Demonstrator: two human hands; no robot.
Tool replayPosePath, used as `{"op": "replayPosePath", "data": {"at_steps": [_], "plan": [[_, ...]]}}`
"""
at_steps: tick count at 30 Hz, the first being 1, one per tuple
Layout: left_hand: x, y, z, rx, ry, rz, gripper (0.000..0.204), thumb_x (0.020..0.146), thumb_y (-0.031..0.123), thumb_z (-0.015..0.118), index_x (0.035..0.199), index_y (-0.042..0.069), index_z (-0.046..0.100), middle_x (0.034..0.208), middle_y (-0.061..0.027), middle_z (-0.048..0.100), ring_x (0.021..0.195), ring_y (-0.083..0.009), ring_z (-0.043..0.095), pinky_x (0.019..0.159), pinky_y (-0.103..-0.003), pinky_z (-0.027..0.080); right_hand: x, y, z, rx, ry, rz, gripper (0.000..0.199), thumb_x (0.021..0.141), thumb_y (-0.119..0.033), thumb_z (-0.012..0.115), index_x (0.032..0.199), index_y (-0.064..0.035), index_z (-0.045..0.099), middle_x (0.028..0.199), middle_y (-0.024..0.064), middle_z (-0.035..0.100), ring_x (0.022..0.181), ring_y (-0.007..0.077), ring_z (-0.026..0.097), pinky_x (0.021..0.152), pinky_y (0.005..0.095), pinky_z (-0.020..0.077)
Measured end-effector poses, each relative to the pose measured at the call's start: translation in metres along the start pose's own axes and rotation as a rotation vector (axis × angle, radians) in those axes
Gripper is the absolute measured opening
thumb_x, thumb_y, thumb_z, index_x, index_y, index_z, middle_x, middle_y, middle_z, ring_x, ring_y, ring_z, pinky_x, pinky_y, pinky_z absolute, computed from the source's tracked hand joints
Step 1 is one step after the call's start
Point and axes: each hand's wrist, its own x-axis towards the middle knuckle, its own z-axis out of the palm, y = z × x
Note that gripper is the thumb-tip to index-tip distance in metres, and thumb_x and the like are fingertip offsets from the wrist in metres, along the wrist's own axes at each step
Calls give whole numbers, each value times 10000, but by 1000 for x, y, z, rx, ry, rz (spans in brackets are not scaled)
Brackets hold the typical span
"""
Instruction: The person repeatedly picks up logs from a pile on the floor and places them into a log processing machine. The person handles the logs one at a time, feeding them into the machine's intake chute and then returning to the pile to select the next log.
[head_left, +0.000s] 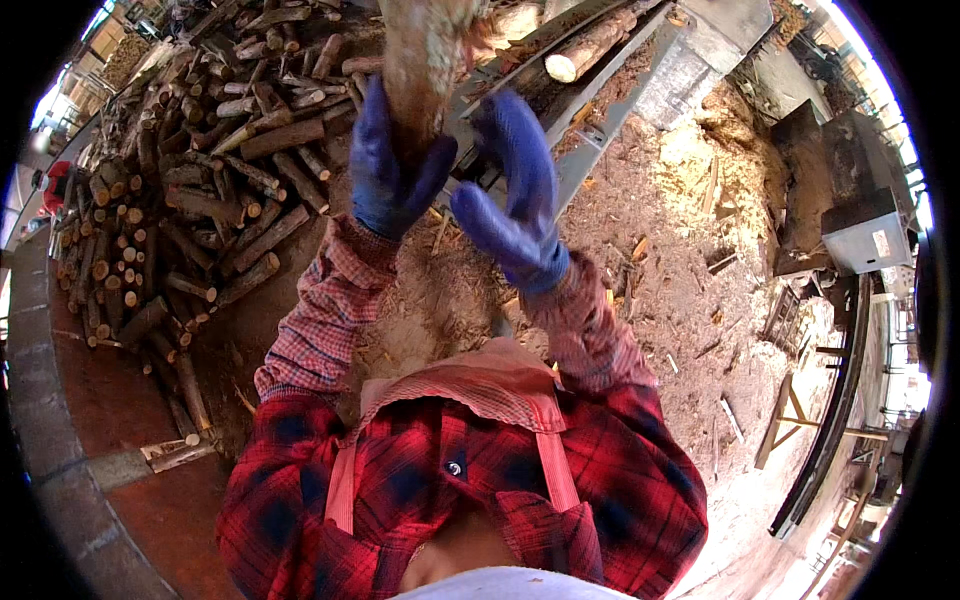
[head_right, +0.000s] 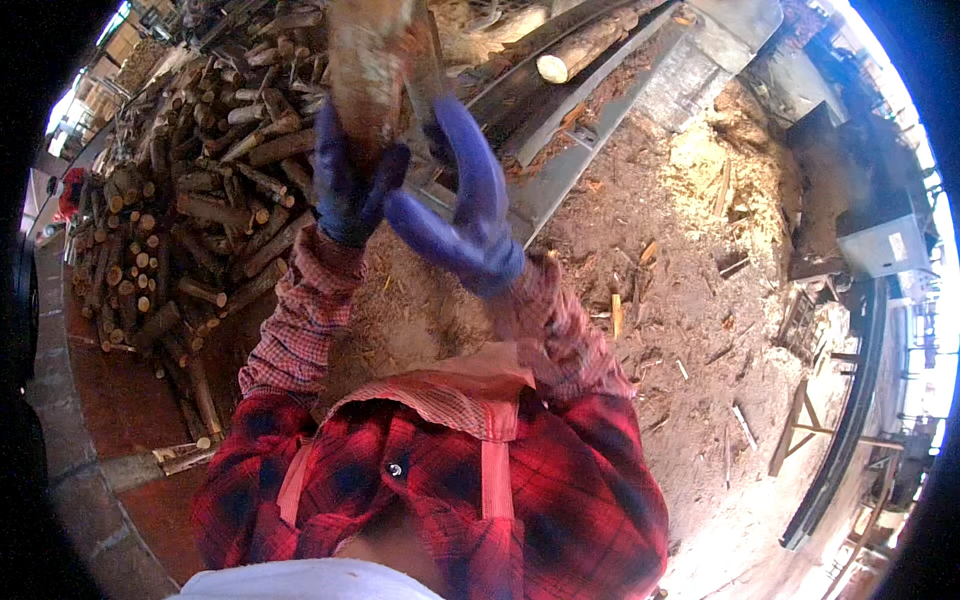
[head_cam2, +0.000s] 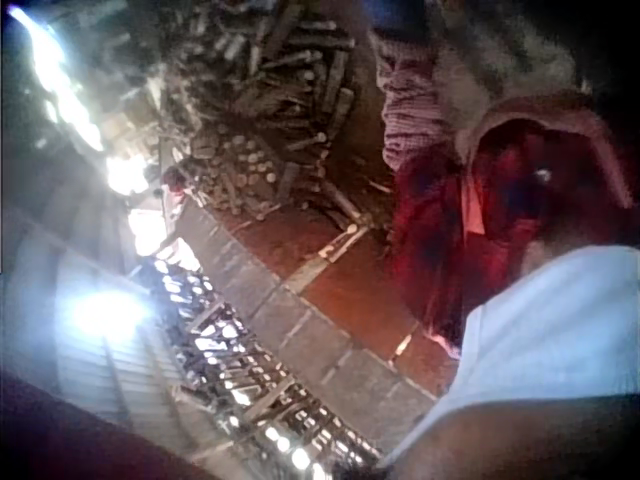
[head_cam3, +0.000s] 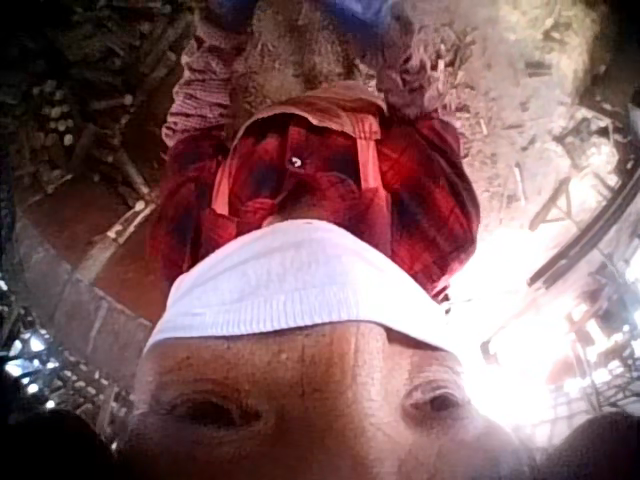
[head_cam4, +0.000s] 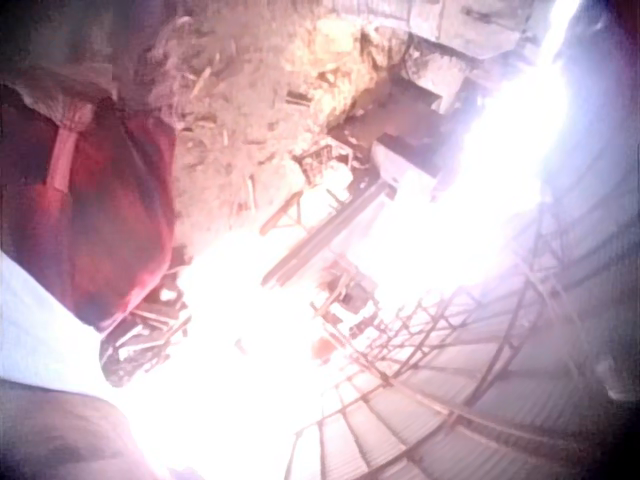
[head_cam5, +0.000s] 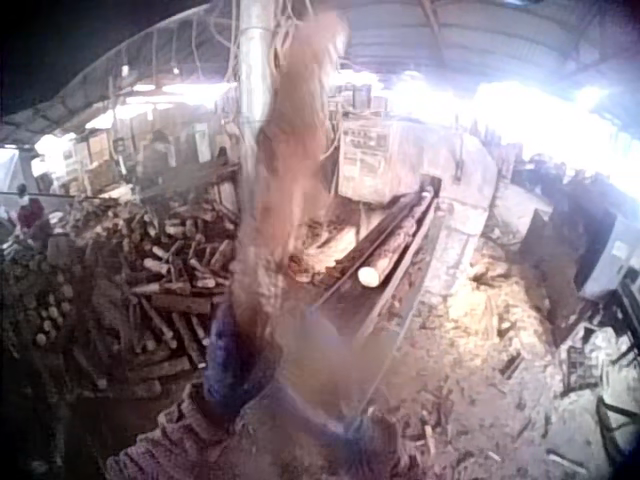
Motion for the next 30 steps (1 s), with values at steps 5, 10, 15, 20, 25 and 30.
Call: {"op": "replayPosePath", "data": {"at_steps": [5,10,15,20,25,30], "plan": [[-51,-102,34,951,-501,-248,870,756,240,682,1445,17,201,1237,-271,489,1100,-401,544,920,-454,459,-72,39,-40,32,73,513,781,806,-225,727,1405,32,295,1355,168,442,1248,253,439,1041,362,340],[-31,-139,69,901,-873,-729,775,736,302,685,1380,50,336,1207,-229,524,1089,-361,555,882,-444,471,-77,57,-53,101,-72,632,674,869,-140,628,1425,8,276,1390,128,409,1245,230,428,1071,367,298],[-43,-133,78,975,-517,-430,715,712,358,701,1303,52,440,1190,-193,552,1081,-330,557,884,-445,459,-82,62,-36,161,-234,603,506,889,-47,565,1352,53,386,1323,162,489,1187,237,496,1020,366,381],[-110,-123,27,757,-57,-362,736,716,427,694,1285,24,459,1212,-192,546,1101,-350,540,940,-466,422,-97,90,-20,125,-348,610,206,912,-100,553,1055,31,620,974,131,659,887,197,620,814,328,493],[-303,-107,-93,518,-382,-1582,562,767,367,689,1202,28,584,1113,-140,639,997,-240,609,882,-356,472,-103,99,50,190,-695,665,151,904,-107,574,901,8,671,853,100,680,770,163,632,719,312,515],[-566,-27,-146,752,-546,-1344,267,823,331,626,959,118,712,956,-103,672,788,-239,637,724,-364,499,-129,110,152,325,-918,726,156,878,-106,613,977,4,663,906,95,682,836,155,636,778,300,507]]}}
